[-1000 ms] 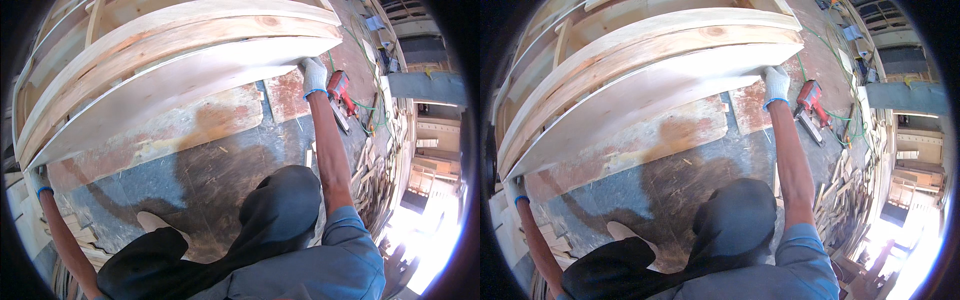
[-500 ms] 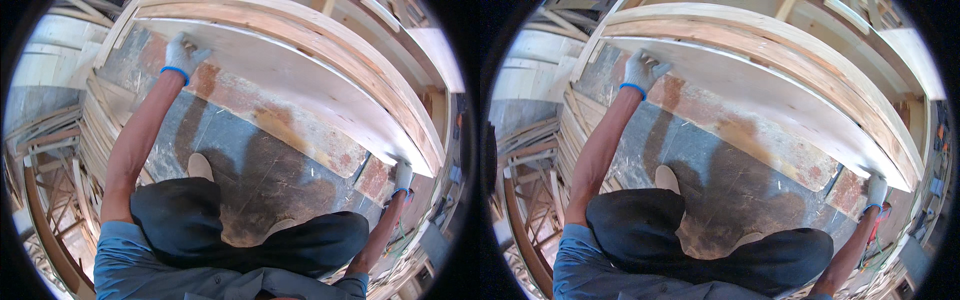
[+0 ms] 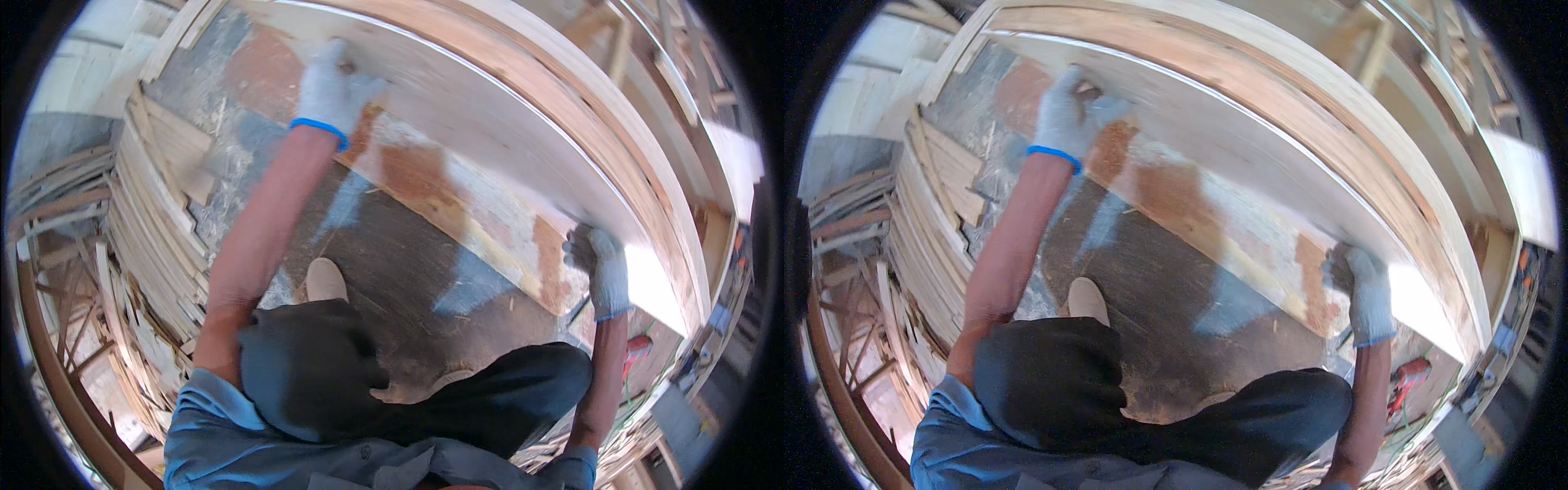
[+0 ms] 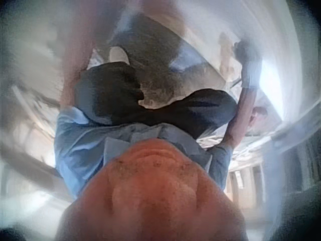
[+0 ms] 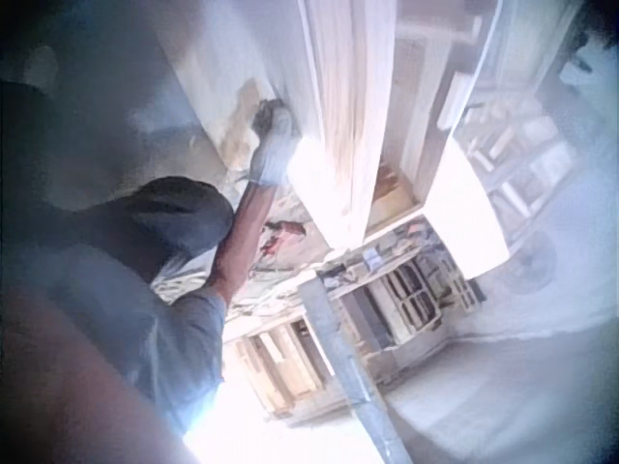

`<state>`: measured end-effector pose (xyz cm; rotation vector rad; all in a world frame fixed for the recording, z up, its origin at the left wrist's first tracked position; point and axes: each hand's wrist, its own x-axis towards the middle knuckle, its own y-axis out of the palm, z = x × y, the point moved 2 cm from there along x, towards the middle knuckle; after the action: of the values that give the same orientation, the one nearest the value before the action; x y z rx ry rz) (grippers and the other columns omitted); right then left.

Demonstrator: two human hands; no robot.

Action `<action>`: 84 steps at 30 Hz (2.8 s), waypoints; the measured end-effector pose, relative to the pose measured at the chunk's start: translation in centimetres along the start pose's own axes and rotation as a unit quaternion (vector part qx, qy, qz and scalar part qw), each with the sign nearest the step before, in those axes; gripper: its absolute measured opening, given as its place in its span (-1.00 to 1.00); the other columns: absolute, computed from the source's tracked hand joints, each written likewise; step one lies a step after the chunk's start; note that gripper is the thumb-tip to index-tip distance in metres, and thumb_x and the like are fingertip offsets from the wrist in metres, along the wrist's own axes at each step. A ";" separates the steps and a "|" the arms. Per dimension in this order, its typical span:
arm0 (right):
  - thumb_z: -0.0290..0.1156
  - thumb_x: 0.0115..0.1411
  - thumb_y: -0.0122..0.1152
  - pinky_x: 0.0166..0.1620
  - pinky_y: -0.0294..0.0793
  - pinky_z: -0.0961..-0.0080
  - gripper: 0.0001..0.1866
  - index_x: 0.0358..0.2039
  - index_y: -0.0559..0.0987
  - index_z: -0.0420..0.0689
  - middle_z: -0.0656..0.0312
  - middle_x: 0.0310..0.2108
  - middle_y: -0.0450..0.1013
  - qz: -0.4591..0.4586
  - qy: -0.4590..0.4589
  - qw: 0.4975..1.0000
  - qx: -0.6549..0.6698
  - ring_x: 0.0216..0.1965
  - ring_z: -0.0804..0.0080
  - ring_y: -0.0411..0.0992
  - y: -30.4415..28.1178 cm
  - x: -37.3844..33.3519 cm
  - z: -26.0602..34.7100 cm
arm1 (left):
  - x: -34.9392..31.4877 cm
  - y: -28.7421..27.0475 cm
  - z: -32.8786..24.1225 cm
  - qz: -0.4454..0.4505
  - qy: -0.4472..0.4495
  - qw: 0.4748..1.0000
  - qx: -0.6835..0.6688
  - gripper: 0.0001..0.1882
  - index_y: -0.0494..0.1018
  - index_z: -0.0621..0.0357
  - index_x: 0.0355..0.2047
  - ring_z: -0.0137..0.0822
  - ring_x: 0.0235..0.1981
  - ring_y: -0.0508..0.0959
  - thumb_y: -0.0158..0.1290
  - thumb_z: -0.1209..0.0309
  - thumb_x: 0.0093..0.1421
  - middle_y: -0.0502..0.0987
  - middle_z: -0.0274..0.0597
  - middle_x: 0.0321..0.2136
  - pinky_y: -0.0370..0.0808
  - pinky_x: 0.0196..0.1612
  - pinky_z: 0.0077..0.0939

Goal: The person measures and marks a large plywood sheet using a tape measure, ruler, and pencil, then positions the sheet into a curved wooden frame. They use a nail gun to fasten the plywood to the frame, completing the assembly of a curved furniture component.

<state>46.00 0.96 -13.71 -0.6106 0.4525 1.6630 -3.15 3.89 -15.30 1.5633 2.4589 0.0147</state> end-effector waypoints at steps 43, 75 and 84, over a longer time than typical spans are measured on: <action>-0.41 0.25 0.29 -0.29 0.52 0.49 -0.87 -0.42 0.63 -0.16 0.29 -0.49 0.58 -0.001 -0.115 0.789 -0.603 -0.42 0.58 0.49 3.7 1.9 3.1 | 10.5 -16.2 17.4 -0.212 0.200 0.942 0.164 -0.63 0.46 0.23 0.01 -0.04 0.03 0.52 0.08 0.38 0.20 0.54 0.03 -0.04 0.47 0.11 -0.14; -0.40 0.12 0.24 -0.35 0.62 0.39 -0.80 -0.29 0.66 -0.24 0.14 -0.38 0.60 -0.036 -0.138 0.958 -0.250 -0.38 0.37 0.60 -1.1 -0.1 -1.1 | -9.5 28.3 -10.0 0.410 0.608 0.406 0.545 -0.33 0.36 0.11 0.25 0.28 0.32 0.20 0.22 0.22 0.15 0.14 0.24 0.36 0.18 0.32 0.06; -0.25 0.21 0.09 -0.05 0.53 0.19 -0.62 -0.02 0.57 -0.16 -0.10 -0.16 0.58 -0.666 -0.202 0.718 0.016 -0.12 -0.06 0.56 -20.2 -7.8 -9.2 | -9.1 27.6 -9.5 0.408 0.613 0.386 0.556 -0.29 0.30 0.12 0.31 0.30 0.31 0.20 0.20 0.15 0.19 0.10 0.27 0.37 0.17 0.30 0.09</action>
<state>68.11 -7.05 -15.31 -0.3350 -0.2978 0.3271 23.34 8.76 -0.75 4.6478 1.3682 -0.6942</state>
